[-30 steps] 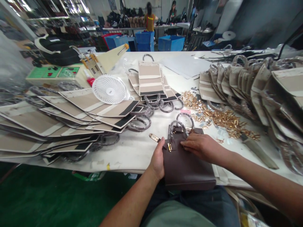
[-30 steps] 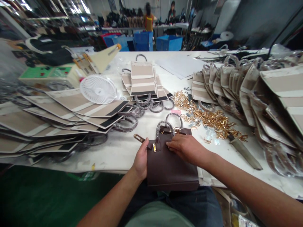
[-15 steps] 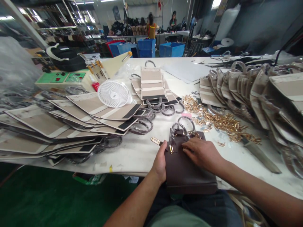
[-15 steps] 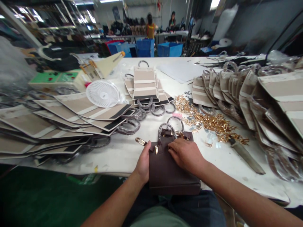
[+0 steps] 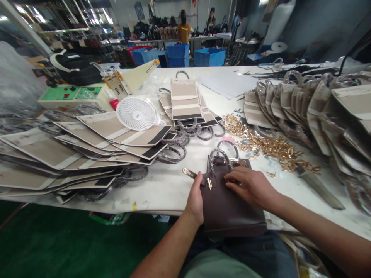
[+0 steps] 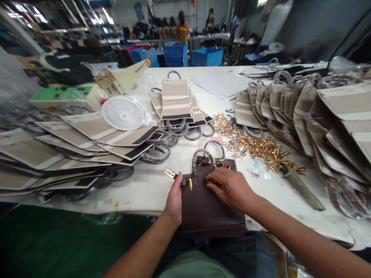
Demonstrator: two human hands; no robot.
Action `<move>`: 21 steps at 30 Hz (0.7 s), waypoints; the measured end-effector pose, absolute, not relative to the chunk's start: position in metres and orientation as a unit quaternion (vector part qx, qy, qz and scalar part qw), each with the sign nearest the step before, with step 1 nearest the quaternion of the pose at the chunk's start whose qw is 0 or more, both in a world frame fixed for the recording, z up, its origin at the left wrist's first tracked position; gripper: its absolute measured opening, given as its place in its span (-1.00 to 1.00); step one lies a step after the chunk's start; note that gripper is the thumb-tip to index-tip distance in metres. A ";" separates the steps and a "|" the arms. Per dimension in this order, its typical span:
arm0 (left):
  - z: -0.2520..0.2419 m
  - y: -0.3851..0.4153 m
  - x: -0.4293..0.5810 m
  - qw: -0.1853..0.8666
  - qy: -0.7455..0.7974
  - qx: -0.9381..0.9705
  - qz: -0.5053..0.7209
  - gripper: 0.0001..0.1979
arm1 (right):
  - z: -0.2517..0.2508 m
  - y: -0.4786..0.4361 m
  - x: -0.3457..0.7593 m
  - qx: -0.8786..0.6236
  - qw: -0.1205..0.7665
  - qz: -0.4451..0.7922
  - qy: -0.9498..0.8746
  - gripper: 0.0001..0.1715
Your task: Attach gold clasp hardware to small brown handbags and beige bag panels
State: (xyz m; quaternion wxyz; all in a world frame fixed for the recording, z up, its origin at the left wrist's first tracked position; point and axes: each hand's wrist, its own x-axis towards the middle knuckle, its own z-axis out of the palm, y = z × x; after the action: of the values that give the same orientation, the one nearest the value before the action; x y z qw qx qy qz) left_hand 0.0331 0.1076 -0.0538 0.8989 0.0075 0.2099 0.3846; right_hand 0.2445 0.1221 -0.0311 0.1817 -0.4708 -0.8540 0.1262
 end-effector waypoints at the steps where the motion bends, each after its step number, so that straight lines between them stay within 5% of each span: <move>1: -0.054 0.108 0.033 0.899 0.210 0.008 0.383 -0.31 | -0.032 0.121 0.245 -0.470 0.184 0.125 -0.854 -0.85; 21: -0.048 0.111 0.037 0.884 0.270 -0.006 0.381 -0.33 | -0.040 0.117 0.239 -0.507 0.186 0.098 -0.836 -0.80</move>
State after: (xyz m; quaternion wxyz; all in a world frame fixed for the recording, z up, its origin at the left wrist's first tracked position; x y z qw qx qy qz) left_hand 0.0371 0.1110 -0.0478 0.8843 -0.0057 0.2700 0.3810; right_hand 0.2394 0.1165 -0.0405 0.1859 -0.5073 -0.8357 0.0983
